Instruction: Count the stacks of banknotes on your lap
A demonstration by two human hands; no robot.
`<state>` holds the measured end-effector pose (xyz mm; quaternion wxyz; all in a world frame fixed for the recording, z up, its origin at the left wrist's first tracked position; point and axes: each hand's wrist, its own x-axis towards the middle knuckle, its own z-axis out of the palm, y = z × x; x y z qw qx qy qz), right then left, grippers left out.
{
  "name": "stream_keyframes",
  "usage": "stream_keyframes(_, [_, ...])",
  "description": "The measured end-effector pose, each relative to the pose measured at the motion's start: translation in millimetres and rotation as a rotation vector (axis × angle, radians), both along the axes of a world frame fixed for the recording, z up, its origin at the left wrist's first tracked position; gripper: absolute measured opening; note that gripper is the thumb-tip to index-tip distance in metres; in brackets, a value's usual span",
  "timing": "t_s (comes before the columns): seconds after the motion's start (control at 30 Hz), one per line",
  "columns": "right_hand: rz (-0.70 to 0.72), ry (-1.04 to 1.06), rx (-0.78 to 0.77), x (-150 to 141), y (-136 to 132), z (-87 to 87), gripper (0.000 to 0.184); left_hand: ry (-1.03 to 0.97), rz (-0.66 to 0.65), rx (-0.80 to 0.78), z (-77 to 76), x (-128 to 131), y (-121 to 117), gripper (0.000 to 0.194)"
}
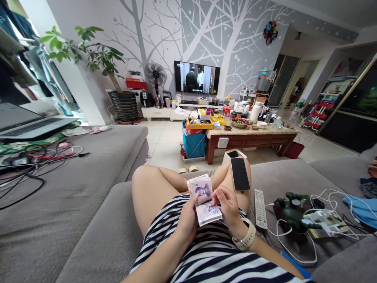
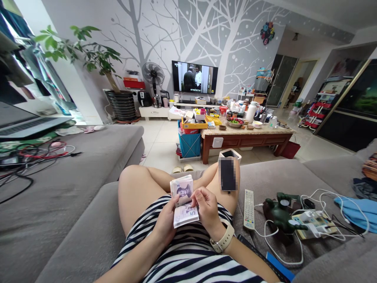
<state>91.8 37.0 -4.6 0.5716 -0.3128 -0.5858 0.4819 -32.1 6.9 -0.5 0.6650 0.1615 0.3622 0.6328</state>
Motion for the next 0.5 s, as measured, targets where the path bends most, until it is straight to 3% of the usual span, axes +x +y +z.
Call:
stream_keyframes(0.2, [-0.144,-0.008,-0.050,-0.2,9.0,-4.6,0.031,0.115,-0.011,-0.050,-1.5,-2.8,-2.3,0.023])
stream_keyframes(0.5, [-0.149,-0.074,-0.081,-0.4,8.9,-3.5,0.034,0.060,-0.029,-0.026,-4.5,-0.9,-0.9,0.025])
